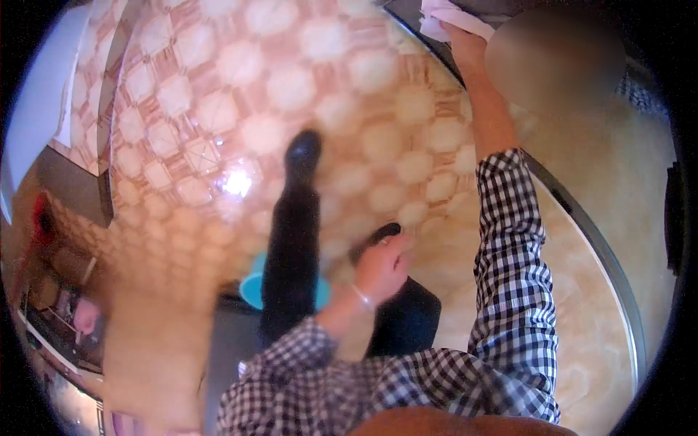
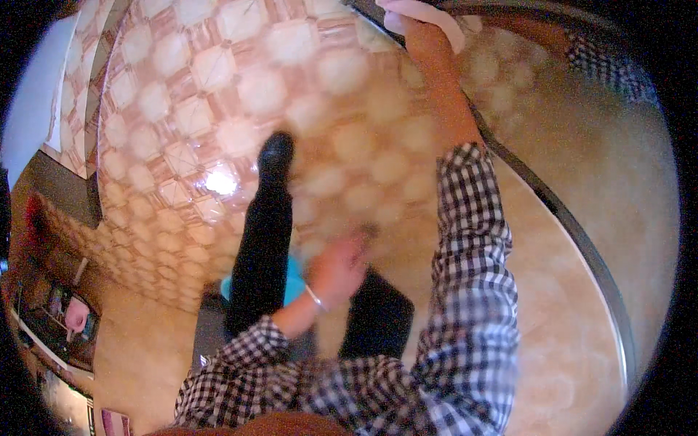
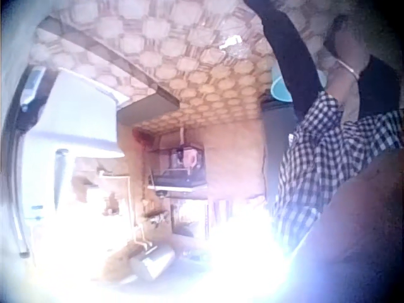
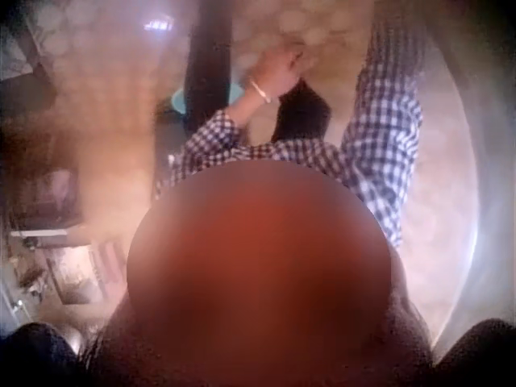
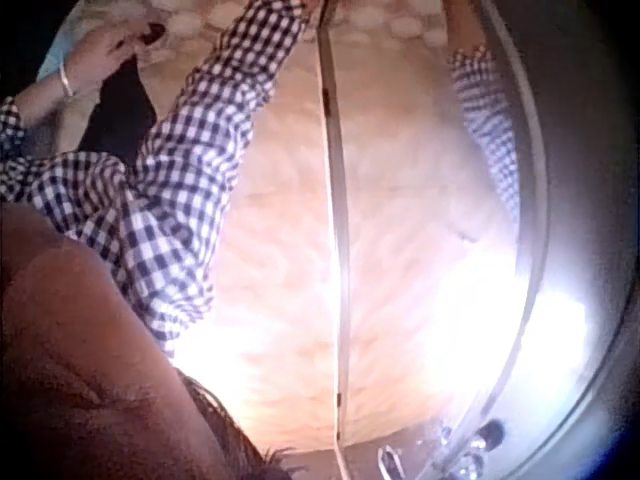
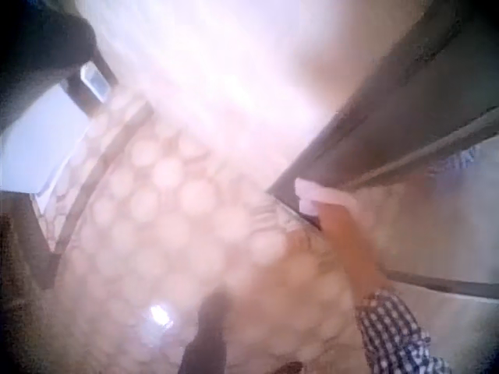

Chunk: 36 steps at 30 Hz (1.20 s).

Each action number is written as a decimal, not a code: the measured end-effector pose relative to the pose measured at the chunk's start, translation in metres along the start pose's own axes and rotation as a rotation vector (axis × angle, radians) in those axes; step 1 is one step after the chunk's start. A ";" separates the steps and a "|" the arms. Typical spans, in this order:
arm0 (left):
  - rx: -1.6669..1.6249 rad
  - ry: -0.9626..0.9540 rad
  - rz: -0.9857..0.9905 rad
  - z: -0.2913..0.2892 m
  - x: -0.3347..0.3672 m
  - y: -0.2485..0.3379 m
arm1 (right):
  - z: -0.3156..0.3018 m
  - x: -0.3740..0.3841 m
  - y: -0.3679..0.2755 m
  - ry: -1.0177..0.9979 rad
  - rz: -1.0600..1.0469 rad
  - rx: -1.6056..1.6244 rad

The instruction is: The person cleans a glass shower door and the surrounding tiled walls with a pink cloth by hand, before moving to the sink to wash several bathroom items including a comb, containers, and brushes under running water.

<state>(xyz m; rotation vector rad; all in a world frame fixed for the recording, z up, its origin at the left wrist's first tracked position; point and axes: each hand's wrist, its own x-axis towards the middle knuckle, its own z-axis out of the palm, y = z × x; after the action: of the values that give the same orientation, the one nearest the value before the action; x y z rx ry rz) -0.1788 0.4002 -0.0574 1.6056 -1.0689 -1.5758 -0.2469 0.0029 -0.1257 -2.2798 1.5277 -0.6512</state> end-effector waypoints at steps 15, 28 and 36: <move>-0.077 0.015 0.042 -0.020 -0.036 0.012 | 0.028 -0.026 0.018 -0.198 0.024 0.037; -0.040 -0.065 0.006 -0.030 -0.029 0.009 | -0.020 -0.065 0.037 -0.253 0.154 -0.221; 0.029 -0.113 -0.061 -0.043 -0.026 0.016 | 0.014 -0.054 0.025 -0.282 0.141 -0.103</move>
<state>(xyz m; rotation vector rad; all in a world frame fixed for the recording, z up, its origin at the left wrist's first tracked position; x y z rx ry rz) -0.1361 0.4119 -0.0280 1.5983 -1.1159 -1.7166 -0.2770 0.0434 -0.1603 -2.1979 1.5943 -0.2068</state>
